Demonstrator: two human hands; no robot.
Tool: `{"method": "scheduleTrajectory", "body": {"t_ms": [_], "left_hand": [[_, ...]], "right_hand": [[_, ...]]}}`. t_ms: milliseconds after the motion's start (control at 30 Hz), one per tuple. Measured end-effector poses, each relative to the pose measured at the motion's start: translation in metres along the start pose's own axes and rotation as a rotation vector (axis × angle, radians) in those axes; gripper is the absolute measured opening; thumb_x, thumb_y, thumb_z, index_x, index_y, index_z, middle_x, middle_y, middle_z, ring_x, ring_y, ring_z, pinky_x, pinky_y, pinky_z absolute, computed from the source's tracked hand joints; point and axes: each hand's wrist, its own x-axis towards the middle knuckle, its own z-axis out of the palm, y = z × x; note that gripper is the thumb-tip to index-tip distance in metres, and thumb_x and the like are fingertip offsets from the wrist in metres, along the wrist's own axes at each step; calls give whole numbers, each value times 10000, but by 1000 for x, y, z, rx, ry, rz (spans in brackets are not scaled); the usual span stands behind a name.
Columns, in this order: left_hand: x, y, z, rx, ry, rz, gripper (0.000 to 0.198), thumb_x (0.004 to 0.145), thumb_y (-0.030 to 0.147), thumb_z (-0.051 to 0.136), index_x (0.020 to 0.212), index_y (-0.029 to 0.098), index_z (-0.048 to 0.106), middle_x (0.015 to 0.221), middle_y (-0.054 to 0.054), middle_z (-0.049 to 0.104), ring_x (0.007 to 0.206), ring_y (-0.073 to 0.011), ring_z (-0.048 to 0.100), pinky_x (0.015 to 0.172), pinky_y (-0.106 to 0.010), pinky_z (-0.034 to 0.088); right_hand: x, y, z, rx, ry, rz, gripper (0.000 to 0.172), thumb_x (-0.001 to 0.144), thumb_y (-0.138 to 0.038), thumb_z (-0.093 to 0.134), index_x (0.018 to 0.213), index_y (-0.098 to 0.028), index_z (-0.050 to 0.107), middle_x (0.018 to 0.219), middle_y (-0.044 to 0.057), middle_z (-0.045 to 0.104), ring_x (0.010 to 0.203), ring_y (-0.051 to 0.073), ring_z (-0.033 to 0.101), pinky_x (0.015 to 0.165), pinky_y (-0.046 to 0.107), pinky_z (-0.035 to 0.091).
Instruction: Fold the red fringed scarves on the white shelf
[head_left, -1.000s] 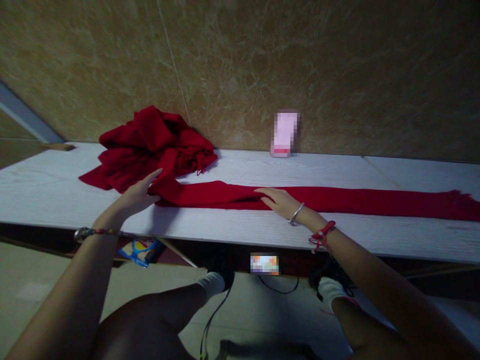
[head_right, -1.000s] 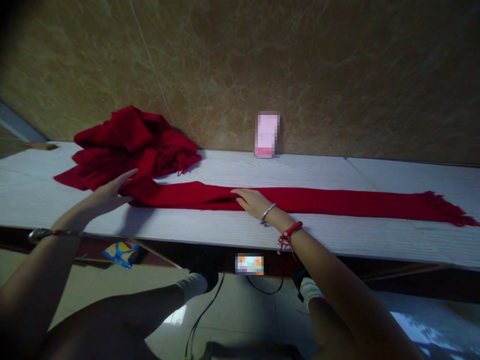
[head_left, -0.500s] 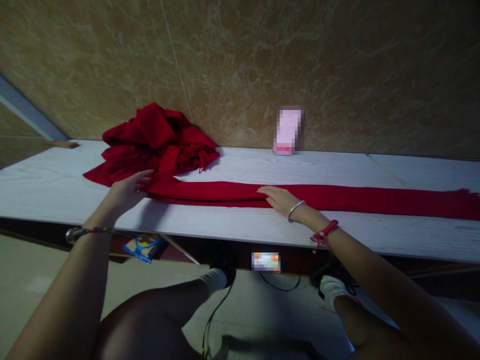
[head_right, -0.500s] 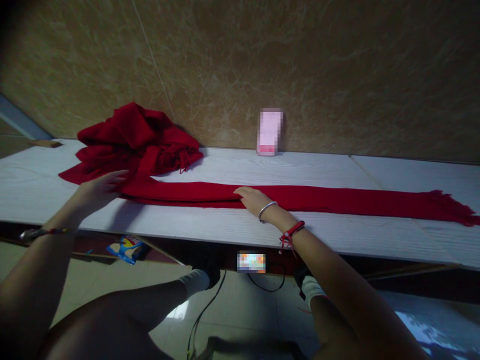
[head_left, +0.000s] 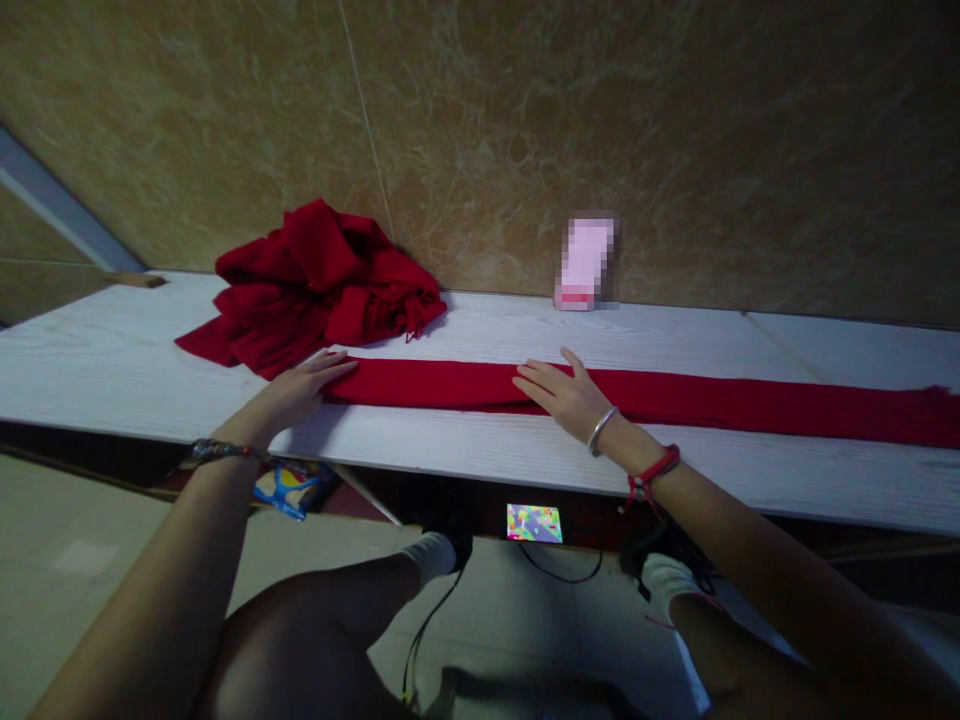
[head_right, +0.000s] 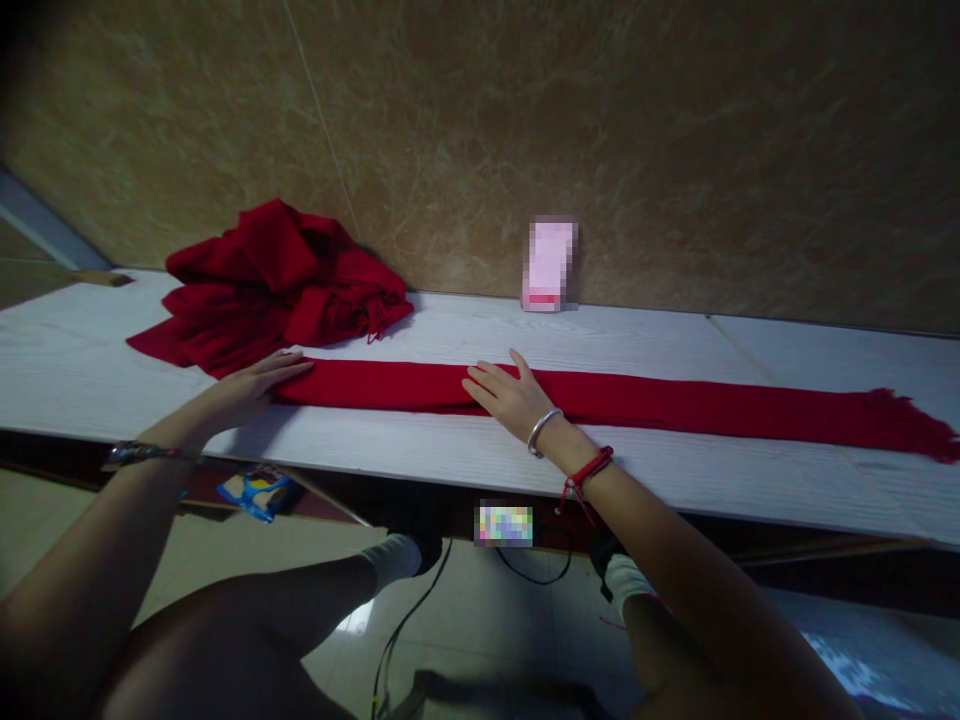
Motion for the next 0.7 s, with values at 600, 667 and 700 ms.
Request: {"method": "scheduleTrajectory", "body": {"t_ms": [600, 667, 700], "left_hand": [[2, -16, 16, 41, 124, -24, 768, 681, -29, 332, 1425, 162, 327, 1498, -90, 298, 1394, -254, 160, 1100, -421, 265], [3, -17, 18, 83, 54, -13, 752, 686, -44, 324, 1409, 159, 361, 1496, -110, 290, 1381, -267, 189, 1097, -409, 266], [4, -17, 19, 98, 24, -7, 739, 690, -46, 326, 1401, 149, 374, 1493, -124, 286, 1375, -270, 202, 1097, -395, 265]], "right_hand": [[-7, 15, -6, 8, 12, -6, 492, 895, -37, 347, 1307, -260, 498, 1339, 80, 535, 1310, 243, 391, 1056, 647, 204], [-9, 15, -4, 37, -77, -27, 526, 871, -4, 347, 1296, -270, 507, 1315, 55, 561, 1289, 224, 422, 1054, 617, 252], [-10, 16, -2, 56, -126, -34, 549, 854, 17, 343, 1295, -265, 509, 1314, 46, 563, 1278, 210, 436, 1051, 575, 298]]}}
